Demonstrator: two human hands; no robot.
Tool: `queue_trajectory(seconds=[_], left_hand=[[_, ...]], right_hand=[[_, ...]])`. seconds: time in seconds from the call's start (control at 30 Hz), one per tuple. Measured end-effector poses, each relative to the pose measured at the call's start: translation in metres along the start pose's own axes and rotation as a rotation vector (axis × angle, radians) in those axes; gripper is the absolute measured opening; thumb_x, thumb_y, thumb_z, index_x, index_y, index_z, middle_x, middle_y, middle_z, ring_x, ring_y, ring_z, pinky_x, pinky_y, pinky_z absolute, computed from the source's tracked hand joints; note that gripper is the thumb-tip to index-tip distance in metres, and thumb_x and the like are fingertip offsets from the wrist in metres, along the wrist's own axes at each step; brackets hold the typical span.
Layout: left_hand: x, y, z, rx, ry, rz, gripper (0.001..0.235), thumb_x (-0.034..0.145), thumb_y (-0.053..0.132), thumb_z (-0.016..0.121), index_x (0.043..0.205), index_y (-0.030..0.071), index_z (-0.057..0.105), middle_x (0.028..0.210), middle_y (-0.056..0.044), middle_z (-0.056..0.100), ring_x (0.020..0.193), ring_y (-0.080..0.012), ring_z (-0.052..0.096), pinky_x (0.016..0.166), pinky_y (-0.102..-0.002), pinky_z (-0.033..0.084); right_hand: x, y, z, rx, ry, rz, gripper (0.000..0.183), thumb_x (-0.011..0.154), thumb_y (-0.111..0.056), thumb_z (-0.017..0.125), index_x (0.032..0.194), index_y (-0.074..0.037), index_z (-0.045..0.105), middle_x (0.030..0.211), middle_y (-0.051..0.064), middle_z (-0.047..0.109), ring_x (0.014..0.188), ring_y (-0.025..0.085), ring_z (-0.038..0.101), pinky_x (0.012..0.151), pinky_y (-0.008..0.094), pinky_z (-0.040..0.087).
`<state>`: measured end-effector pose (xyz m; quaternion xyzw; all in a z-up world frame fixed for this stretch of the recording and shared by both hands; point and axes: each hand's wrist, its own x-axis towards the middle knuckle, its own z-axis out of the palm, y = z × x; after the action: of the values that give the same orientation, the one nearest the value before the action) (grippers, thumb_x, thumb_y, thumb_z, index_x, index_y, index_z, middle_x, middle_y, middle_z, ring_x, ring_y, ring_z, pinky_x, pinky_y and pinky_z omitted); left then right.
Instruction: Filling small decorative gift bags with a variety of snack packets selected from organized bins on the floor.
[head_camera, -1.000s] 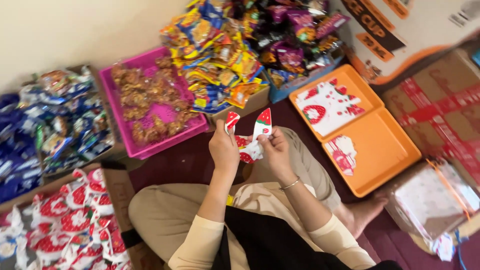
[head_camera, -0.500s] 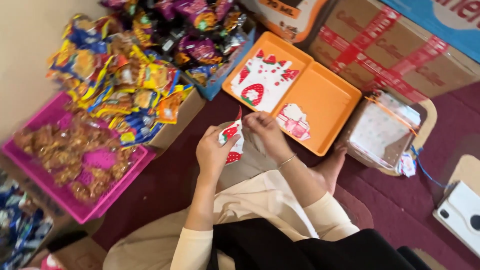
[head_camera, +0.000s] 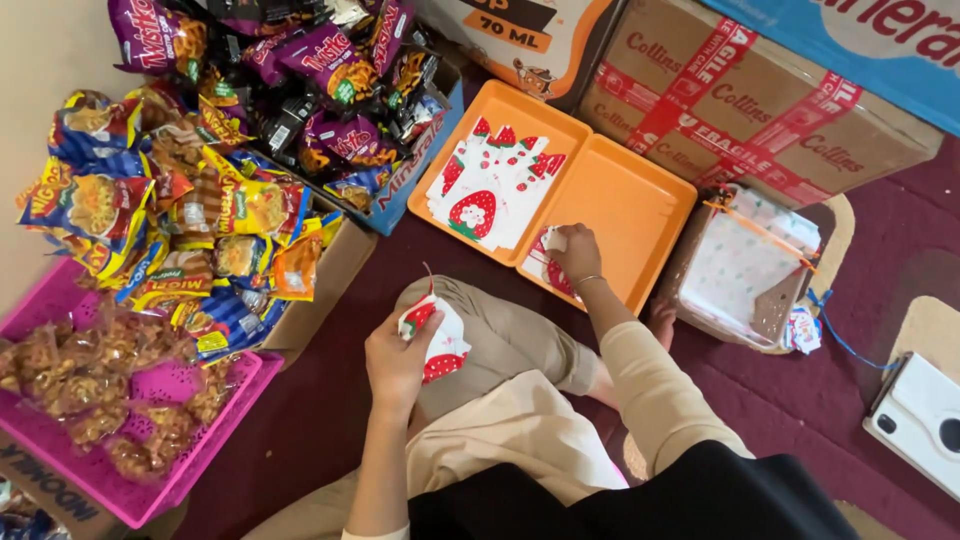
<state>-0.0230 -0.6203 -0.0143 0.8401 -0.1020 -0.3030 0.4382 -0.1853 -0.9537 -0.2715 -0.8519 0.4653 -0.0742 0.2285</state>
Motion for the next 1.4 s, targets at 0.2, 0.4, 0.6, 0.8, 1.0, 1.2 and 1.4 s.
queue_trajectory(seconds=[0.2,0.4,0.6,0.8,1.0,1.2,1.4], left_hand=[[0.005,-0.015,0.009,-0.025,-0.011,-0.027,0.029,0.078,0.046,0.085,0.094,0.022,0.08,0.076,-0.008,0.075,0.076,-0.02,0.072,0.077,-0.032,0.054],[0.008,-0.022,0.013,-0.101,0.033,-0.01,0.027,0.076,0.04,0.089,0.09,0.019,0.079,0.072,-0.007,0.074,0.074,-0.0158,0.068,0.076,-0.029,0.053],[0.003,-0.021,0.012,-0.363,0.017,0.028,0.02,0.077,0.023,0.09,0.087,0.011,0.078,0.072,-0.005,0.074,0.073,-0.0107,0.06,0.078,-0.027,0.051],[0.004,-0.031,0.01,-0.437,0.04,0.04,0.02,0.077,0.02,0.091,0.087,0.01,0.077,0.073,-0.005,0.073,0.073,-0.0102,0.062,0.077,-0.027,0.052],[0.002,-0.031,0.008,-0.451,0.056,0.044,0.019,0.079,0.019,0.09,0.085,0.008,0.076,0.072,-0.006,0.072,0.069,-0.0111,0.062,0.074,-0.026,0.051],[-0.014,-0.001,-0.003,-0.484,0.047,0.053,0.019,0.079,0.019,0.089,0.084,0.007,0.075,0.071,-0.007,0.071,0.07,-0.0109,0.06,0.075,-0.028,0.051],[0.0,-0.019,-0.002,-0.491,-0.005,-0.099,0.025,0.081,0.02,0.089,0.094,0.005,0.074,0.081,-0.015,0.074,0.071,-0.0229,0.073,0.074,-0.03,0.054]], right_hand=[[0.025,0.031,0.023,-0.128,-0.081,-0.064,0.055,0.066,-0.016,0.095,0.117,-0.008,0.075,0.115,0.013,0.061,0.11,0.04,0.065,0.094,0.044,0.062],[0.037,0.04,0.007,-0.183,-0.208,-0.129,0.059,0.067,-0.013,0.094,0.122,-0.014,0.073,0.115,0.014,0.065,0.113,0.04,0.068,0.097,0.044,0.061],[0.039,0.046,0.0,-0.222,-0.32,-0.165,0.06,0.07,-0.012,0.091,0.126,-0.013,0.072,0.124,0.018,0.063,0.115,0.044,0.067,0.099,0.045,0.06],[0.027,0.033,-0.003,-0.163,-0.263,-0.136,0.053,0.077,-0.02,0.09,0.125,-0.01,0.071,0.121,0.017,0.061,0.112,0.045,0.067,0.094,0.047,0.062],[0.037,0.049,0.017,-0.175,-0.169,-0.072,0.028,0.09,-0.015,0.069,0.117,-0.014,0.074,0.107,0.013,0.068,0.103,0.041,0.071,0.089,0.047,0.062],[0.02,0.025,-0.031,0.359,0.078,0.127,0.024,0.093,-0.039,0.07,0.101,-0.018,0.075,0.088,0.009,0.075,0.089,0.033,0.073,0.081,0.045,0.056],[-0.012,-0.057,-0.091,1.229,-0.123,0.113,0.026,0.087,-0.003,0.074,0.105,-0.006,0.057,0.083,0.004,0.067,0.069,0.012,0.066,0.058,0.021,0.054]])
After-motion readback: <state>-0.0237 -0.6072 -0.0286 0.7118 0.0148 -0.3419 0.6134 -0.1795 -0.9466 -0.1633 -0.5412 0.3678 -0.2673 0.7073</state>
